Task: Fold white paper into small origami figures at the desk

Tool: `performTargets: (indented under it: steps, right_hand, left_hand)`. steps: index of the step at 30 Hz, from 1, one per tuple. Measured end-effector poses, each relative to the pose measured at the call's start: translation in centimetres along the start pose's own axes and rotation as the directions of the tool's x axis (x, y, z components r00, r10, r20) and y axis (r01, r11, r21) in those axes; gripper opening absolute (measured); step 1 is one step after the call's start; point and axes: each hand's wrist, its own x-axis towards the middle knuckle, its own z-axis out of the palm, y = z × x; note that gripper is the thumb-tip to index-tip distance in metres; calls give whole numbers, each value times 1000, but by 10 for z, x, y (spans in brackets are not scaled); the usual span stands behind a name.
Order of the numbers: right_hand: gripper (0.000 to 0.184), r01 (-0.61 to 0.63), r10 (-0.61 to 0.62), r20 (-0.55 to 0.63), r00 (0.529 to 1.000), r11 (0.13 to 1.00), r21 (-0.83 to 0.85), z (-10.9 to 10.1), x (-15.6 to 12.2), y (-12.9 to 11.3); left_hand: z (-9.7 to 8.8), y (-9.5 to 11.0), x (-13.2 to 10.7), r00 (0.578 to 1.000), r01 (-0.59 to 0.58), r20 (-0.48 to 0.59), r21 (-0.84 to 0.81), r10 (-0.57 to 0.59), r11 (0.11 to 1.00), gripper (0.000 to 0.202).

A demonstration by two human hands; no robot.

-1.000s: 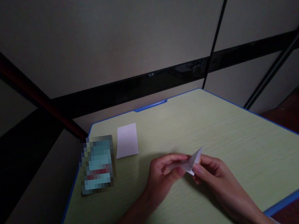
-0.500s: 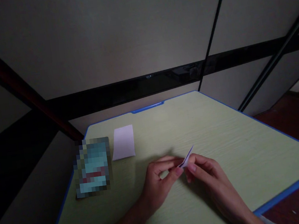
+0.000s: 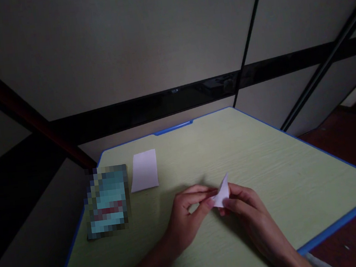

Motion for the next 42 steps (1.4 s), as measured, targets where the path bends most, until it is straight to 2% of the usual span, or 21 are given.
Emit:
performTargets:
  steps: [2, 5, 8, 10, 13, 19, 22, 24, 26, 28, 30, 36, 42]
  right_hand:
    - [10, 11, -11, 21, 1000, 1000, -4, -1, 0, 0]
    - [11, 14, -14, 50, 999, 1000, -5, -1, 0, 0]
    - [10, 13, -12, 24, 1000, 998, -57, -2, 0, -1]
    - [11, 15, -16, -6, 1000, 996, -89, -2, 0, -1]
    - [8, 6, -7, -12, 1000, 994, -113, -1, 1, -1]
    - [12, -6, 14, 65, 998, 991, -131, 1, 0, -3]
    - [7, 107, -108, -1, 994, 982, -154, 3, -2, -4]
    - [28, 234, -242, -13, 970, 950, -209, 4, -4, -4]
    - [44, 335, -331, 66, 941, 889, -312, 4, -4, -4]
    - [45, 389, -356, 160, 921, 818, -423, 4, -4, -5]
    - [42, 410, -362, 194, 912, 776, -479, 4, -2, -5]
    - [33, 385, -350, 160, 923, 849, -363, 3, 3, -6]
    - [27, 374, -337, 162, 927, 846, -379, 0, 2, -3]
  left_hand:
    - [-1, -4, 1, 994, 78, -71, -72, -83, 994, 23]
    - [-1, -11, 2, 949, 213, -167, -289, -268, 933, 25]
    - [-2, -17, 3, 913, 230, -186, -499, -362, 835, 25]
    - [-2, -19, 3, 906, 231, -174, -559, -385, 796, 25]
    - [-3, -18, 3, 911, 255, -150, -527, -384, 811, 21]
    - [-4, -10, 1, 910, 325, -104, -424, -402, 846, 16]
    - [-4, -10, 1, 908, 315, -124, -428, -400, 847, 16]
    - [-5, -12, 1, 909, 297, -138, -449, -394, 843, 17]
    - [-5, -13, 2, 910, 283, -154, -448, -385, 848, 17]
    - [-6, -14, 2, 910, 281, -164, -432, -381, 857, 17]
    - [-6, -13, 2, 907, 292, -161, -423, -389, 858, 17]
    - [-6, -12, 1, 890, 331, -162, -411, -426, 849, 21]
    - [-6, -10, 1, 888, 328, -230, -287, -397, 900, 27]
